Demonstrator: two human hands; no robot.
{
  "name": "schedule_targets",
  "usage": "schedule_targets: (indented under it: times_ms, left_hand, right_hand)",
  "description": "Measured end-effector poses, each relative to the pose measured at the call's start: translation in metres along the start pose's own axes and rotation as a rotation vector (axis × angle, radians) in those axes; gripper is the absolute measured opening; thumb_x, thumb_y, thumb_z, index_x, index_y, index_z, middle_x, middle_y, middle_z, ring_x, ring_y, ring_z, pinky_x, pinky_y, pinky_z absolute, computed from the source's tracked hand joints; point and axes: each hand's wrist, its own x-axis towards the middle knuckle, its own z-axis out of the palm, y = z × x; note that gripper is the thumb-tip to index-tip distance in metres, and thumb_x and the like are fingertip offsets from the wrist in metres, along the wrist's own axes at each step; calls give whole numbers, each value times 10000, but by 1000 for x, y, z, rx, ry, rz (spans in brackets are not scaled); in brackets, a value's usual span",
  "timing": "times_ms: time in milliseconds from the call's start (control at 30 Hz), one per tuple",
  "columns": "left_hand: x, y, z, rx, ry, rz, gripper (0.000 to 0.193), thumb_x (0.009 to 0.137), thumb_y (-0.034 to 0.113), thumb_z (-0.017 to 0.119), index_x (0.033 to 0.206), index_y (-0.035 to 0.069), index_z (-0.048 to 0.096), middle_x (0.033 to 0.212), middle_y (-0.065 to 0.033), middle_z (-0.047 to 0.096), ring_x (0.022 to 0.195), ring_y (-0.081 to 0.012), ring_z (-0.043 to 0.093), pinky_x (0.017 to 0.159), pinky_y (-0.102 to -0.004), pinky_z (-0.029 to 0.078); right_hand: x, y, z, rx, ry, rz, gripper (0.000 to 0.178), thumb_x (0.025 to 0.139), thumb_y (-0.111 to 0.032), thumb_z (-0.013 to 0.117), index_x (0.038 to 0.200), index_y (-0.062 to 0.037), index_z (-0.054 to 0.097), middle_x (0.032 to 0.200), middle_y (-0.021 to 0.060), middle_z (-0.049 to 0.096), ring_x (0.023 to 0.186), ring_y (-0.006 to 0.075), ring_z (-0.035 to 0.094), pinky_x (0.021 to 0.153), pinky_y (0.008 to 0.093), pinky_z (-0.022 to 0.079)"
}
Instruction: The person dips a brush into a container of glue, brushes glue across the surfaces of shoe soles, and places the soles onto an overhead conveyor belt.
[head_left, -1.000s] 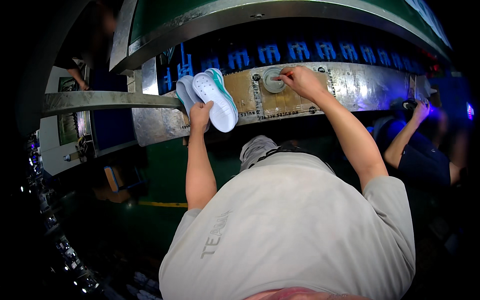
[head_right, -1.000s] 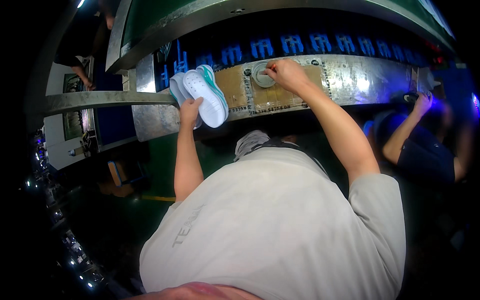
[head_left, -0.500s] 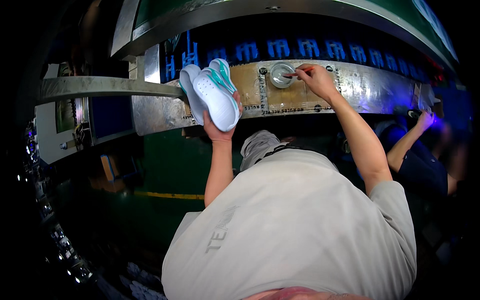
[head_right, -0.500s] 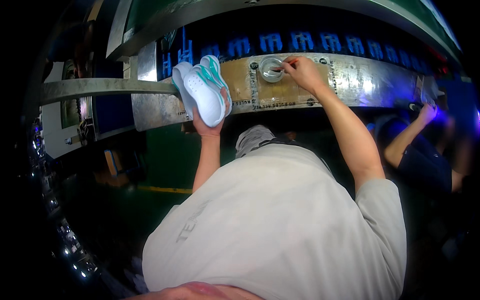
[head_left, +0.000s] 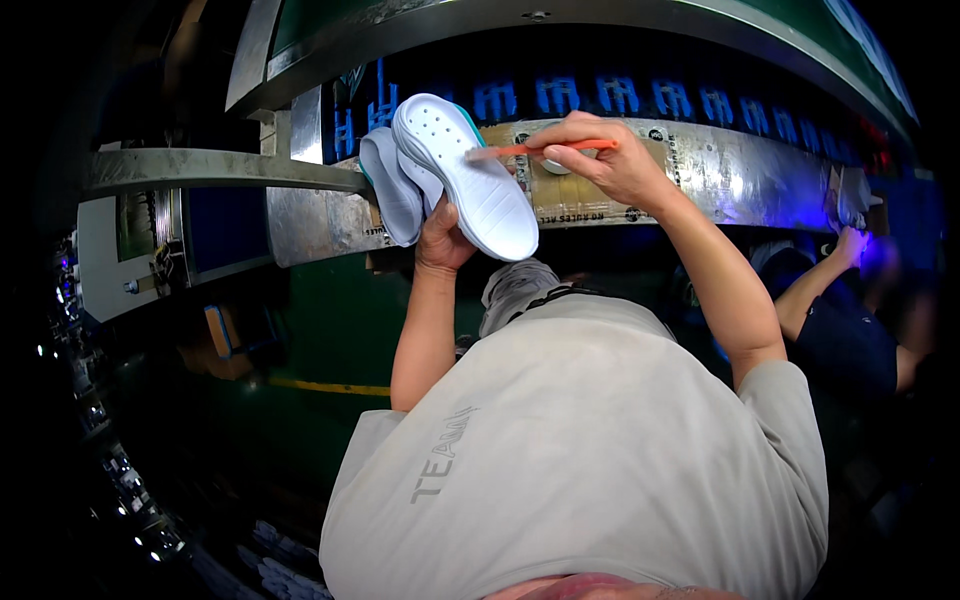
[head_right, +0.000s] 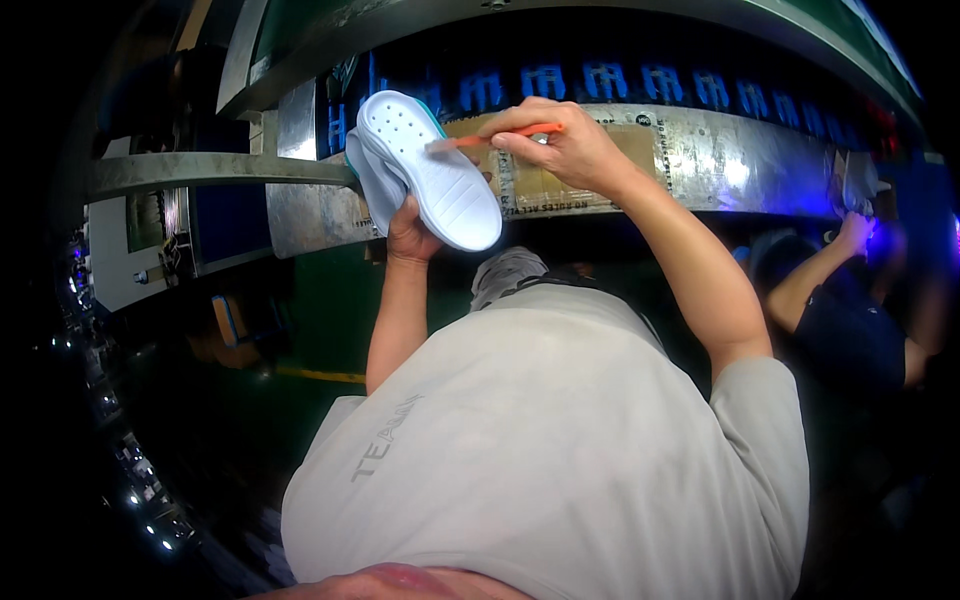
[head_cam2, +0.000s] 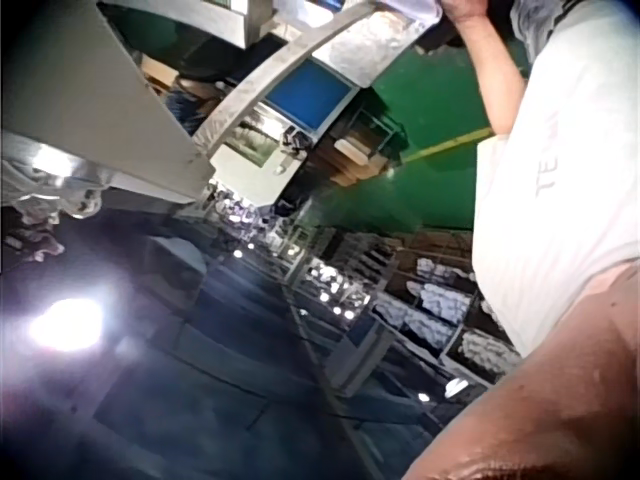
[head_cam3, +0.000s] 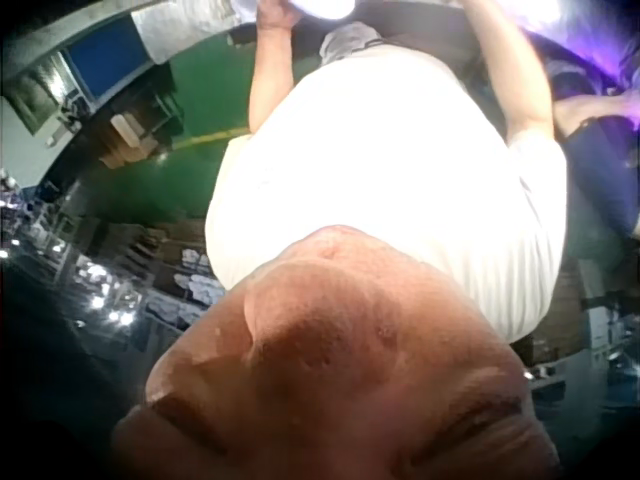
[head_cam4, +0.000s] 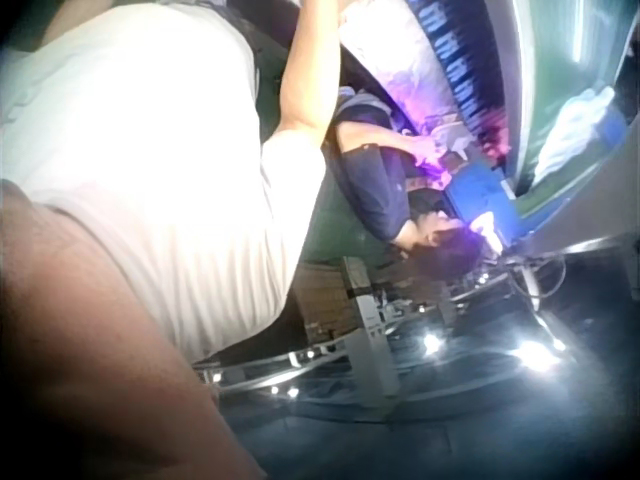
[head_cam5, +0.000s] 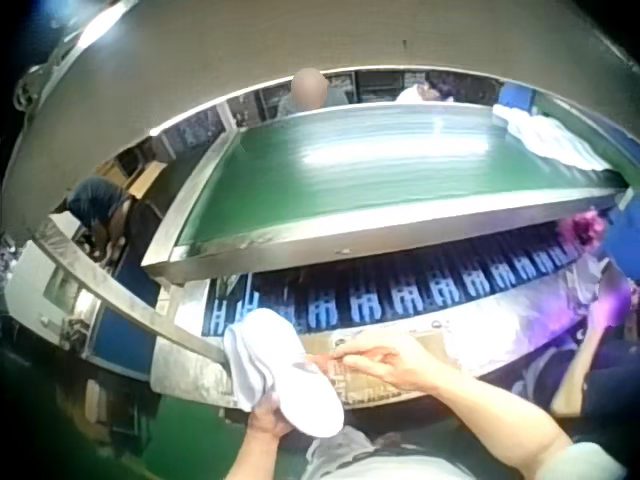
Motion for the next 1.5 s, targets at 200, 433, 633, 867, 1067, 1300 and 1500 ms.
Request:
schedule_targets:
  times_ms: [200, 433, 633, 867, 1067, 1300, 1500]
  left_hand:
    - [10, 8, -4, 58, 46, 170, 1113, 659, 327, 937, 1575, 128, 338, 1422, -101, 551, 1362, -325, 527, 1208, -481, 400]
    - [23, 31, -8, 146, -18, 177, 1107, 651, 178, 915, 1588, 169, 326, 1425, -102, 542, 1399, -319, 484, 1242, -467, 342]
    - [23, 20, 4, 200, 17, 210, 1055, 685, 42, 858, 1590, 134, 322, 1435, -104, 530, 1411, -300, 470, 1236, -417, 322]
    - [18, -4, -8, 288, 16, 200, 971, 753, 148, 888, 1566, 68, 364, 1459, -127, 536, 1364, -282, 520, 1209, -401, 360]
    - [0, -9, 3, 344, -9, 78, 1008, 842, 403, 839, 1593, 23, 285, 1491, -108, 487, 1382, -252, 487, 1181, -378, 372]
    - [-31, 18, 36, -89, 24, -319, 747, 1034, 572, 368, 1464, -28, 483, 1179, -293, 680, 936, -406, 733, 697, -503, 636]
    - [-40, 21, 10, -404, -154, -552, 700, 1041, 473, 398, 1504, -51, 402, 1177, -453, 556, 872, -610, 648, 556, -582, 619]
  right_hand:
    - [-18, 2, -12, -206, 6, -244, 172, 936, -129, 729, 1085, -62, 781, 929, 52, 750, 858, 218, 649, 788, 343, 529]
    - [-61, -15, 3, -27, 85, 21, 195, 981, -216, 691, 1031, -62, 800, 820, 51, 747, 776, 176, 651, 718, 323, 526]
    - [-74, -21, 29, 459, 166, 413, 280, 1052, -197, 605, 1063, 32, 764, 875, 82, 756, 811, 105, 682, 742, 253, 528]
    - [-65, -33, 40, 916, 315, 506, 317, 1055, -277, 605, 1064, -6, 768, 877, 41, 738, 802, 85, 631, 773, 237, 516]
    - [-53, -33, 43, 1006, 376, 461, 300, 1065, -254, 597, 1113, 0, 748, 923, 56, 744, 830, 96, 640, 799, 265, 540]
    - [-53, -45, -23, 26, 27, -82, 198, 1003, -140, 665, 1132, -21, 759, 932, 70, 750, 883, 158, 658, 803, 322, 526]
    - [-27, -57, -37, -213, -299, -374, 207, 904, -148, 757, 1105, -109, 790, 903, 54, 733, 854, 237, 634, 781, 377, 545]
